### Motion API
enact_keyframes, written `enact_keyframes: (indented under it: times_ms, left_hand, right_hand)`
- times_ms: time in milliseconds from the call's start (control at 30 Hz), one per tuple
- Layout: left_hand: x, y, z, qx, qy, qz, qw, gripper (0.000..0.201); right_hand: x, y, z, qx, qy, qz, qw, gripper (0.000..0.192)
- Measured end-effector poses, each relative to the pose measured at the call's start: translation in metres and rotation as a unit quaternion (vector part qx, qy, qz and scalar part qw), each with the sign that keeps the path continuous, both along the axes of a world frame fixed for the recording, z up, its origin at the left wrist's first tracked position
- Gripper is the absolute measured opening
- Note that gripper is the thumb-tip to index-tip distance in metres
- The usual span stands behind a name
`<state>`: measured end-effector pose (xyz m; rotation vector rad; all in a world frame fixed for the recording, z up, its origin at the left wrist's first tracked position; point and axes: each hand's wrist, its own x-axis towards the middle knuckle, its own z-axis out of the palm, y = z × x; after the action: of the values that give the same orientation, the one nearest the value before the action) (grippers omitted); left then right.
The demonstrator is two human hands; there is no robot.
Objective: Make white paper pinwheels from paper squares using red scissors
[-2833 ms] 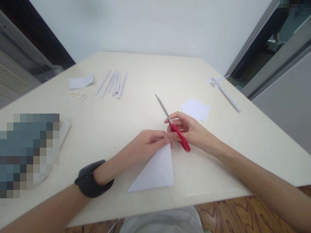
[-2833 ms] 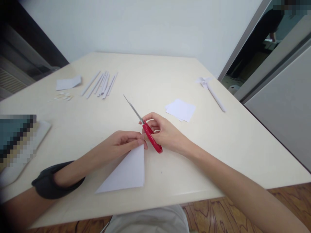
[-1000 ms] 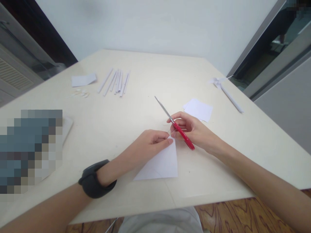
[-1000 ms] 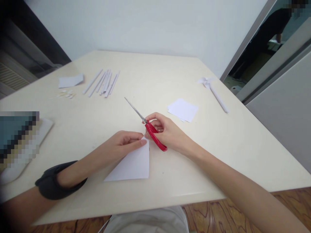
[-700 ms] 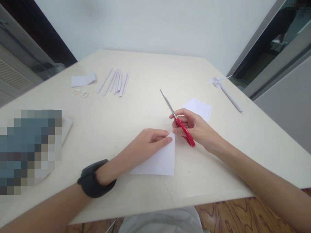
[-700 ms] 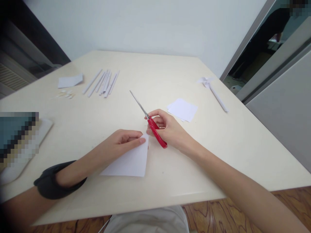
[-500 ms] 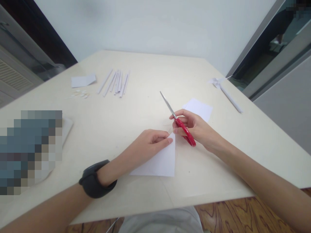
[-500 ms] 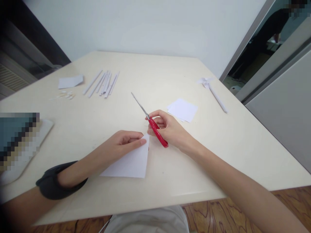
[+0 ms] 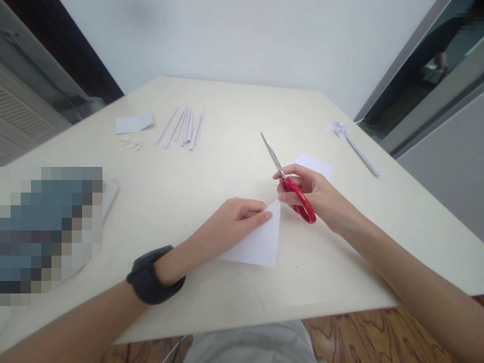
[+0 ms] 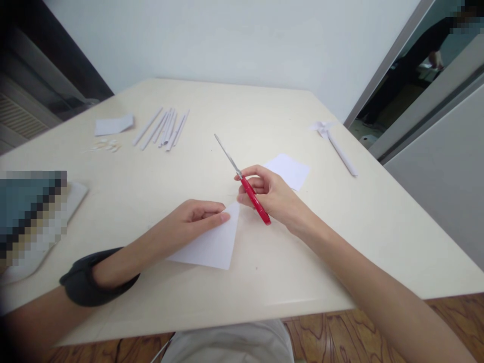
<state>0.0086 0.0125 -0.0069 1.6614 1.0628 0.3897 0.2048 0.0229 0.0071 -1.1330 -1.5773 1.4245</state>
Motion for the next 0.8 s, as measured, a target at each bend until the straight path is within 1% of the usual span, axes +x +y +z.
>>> enact_keyframes:
  times_ms: [267, 500, 800]
  left_hand:
    - [0.0011, -0.0004, 0.0020, 0.012, -0.011, 0.000, 1.000, 0.035]
    - [0.0031, -0.0014, 0.0028, 0.000, -0.024, 0.005, 1.000, 0.032]
    - [0.0035, -0.0037, 0.0038, -0.013, -0.028, 0.009, 0.999, 0.031]
  right_hand:
    - [0.0041, 0.0000, 0.0010, 0.014, -0.006, -0.017, 1.000, 0.024]
    - [0.0050, 0.0020, 0.0001, 0.016, -0.013, -0.016, 1.000, 0.023]
    - [0.0091, 0.0047, 0.0008, 0.030, -0.007, -0.044, 0.999, 0.024]
